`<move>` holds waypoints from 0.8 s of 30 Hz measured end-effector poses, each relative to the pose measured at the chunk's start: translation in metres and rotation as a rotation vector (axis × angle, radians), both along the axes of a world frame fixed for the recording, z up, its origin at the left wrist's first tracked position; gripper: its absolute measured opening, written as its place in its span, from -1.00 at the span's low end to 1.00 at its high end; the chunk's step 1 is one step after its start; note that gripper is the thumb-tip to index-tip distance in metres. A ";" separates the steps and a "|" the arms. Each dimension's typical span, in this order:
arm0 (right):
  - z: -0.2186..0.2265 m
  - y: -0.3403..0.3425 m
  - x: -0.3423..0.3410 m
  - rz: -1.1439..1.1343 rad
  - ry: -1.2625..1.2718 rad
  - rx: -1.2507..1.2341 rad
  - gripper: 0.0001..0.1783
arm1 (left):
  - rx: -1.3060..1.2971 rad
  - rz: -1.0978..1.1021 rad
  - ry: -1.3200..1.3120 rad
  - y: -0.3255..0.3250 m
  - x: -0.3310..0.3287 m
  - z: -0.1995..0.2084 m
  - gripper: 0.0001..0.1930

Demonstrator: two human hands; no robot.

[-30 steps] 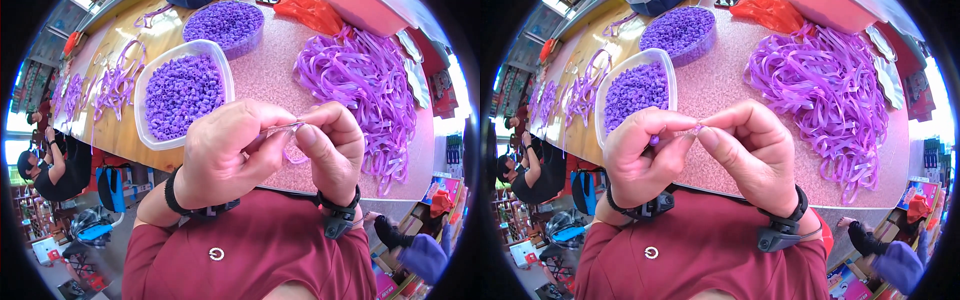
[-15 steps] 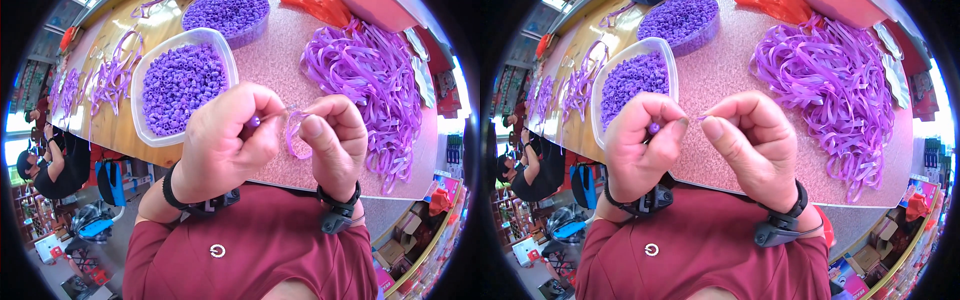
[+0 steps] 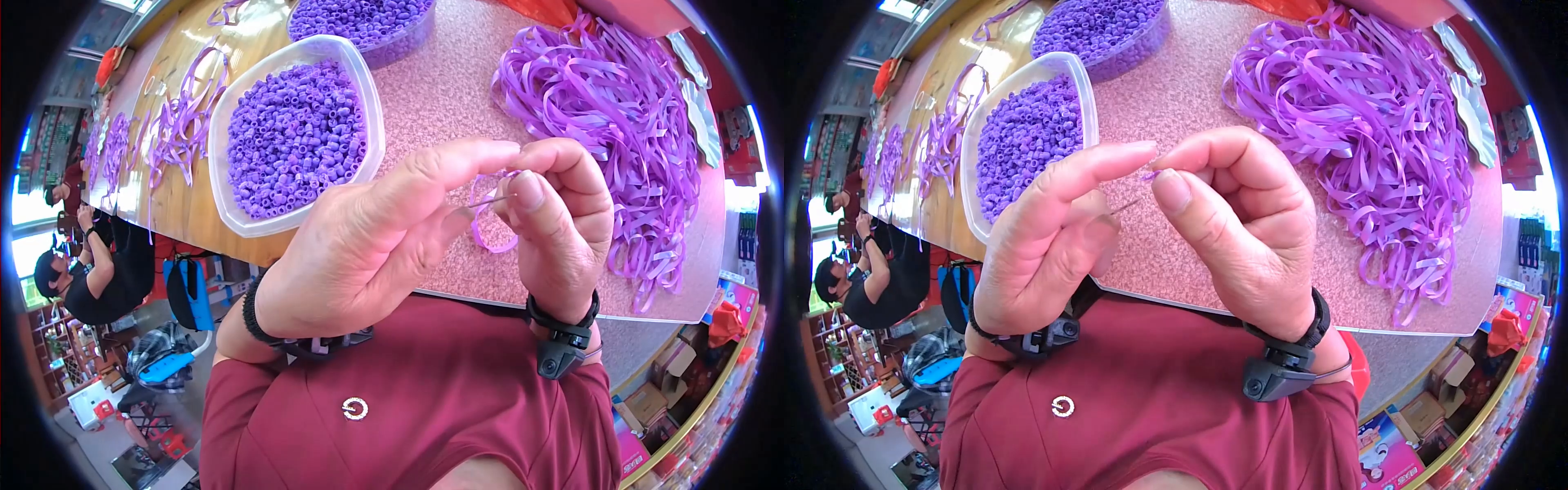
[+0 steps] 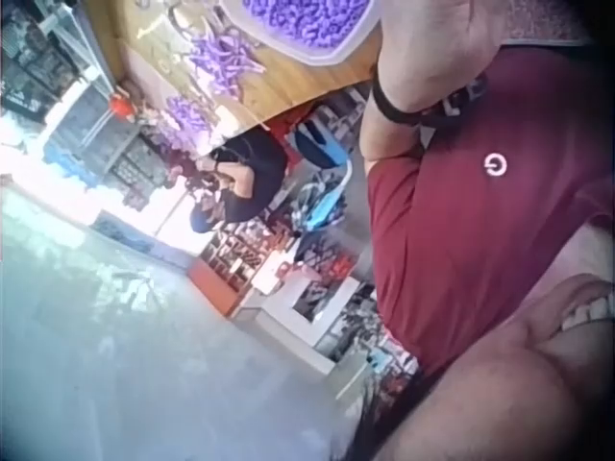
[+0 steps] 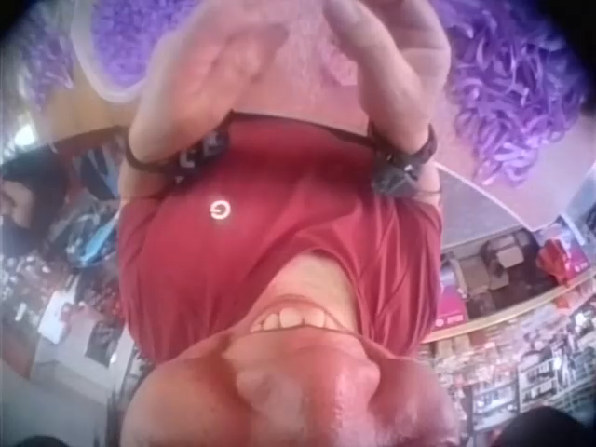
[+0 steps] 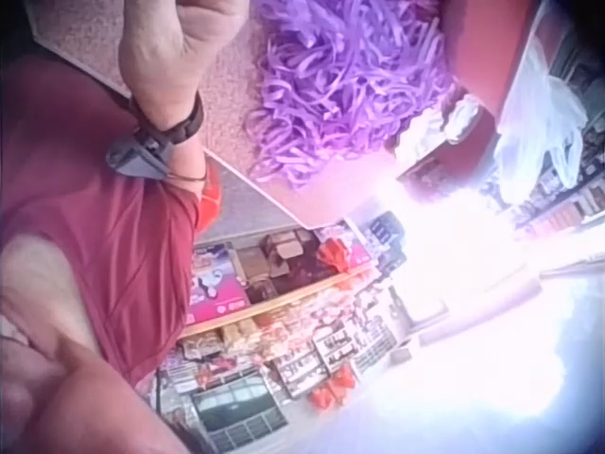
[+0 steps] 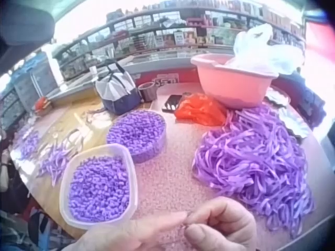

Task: Assembling small purple components onto pink ribbons at a factory workbench.

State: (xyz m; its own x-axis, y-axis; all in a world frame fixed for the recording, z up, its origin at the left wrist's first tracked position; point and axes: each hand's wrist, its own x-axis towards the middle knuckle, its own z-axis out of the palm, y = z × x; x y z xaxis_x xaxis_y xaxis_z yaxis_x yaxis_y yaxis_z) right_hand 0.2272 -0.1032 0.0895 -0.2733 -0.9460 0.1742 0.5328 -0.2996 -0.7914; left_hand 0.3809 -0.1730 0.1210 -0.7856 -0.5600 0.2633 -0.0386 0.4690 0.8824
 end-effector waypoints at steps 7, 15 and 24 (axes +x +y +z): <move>-0.003 -0.001 0.000 -0.032 0.015 -0.058 -0.84 | 0.132 -0.037 0.003 0.001 -0.002 -0.002 -0.62; -0.005 0.000 0.000 -0.044 0.069 -0.057 -0.85 | 0.212 -0.057 -0.005 -0.001 0.001 -0.002 -0.64; -0.006 -0.001 0.003 -0.065 0.102 -0.066 -0.84 | 0.164 -0.024 0.073 0.000 -0.001 -0.007 -0.68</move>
State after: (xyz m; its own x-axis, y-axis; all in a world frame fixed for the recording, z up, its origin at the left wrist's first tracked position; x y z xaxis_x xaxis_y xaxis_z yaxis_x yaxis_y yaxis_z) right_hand 0.2301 -0.1039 0.0834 -0.3113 -0.9125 0.2656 0.4281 -0.3841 -0.8181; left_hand 0.3802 -0.1734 0.1137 -0.7815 -0.5813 0.2265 0.0379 0.3182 0.9473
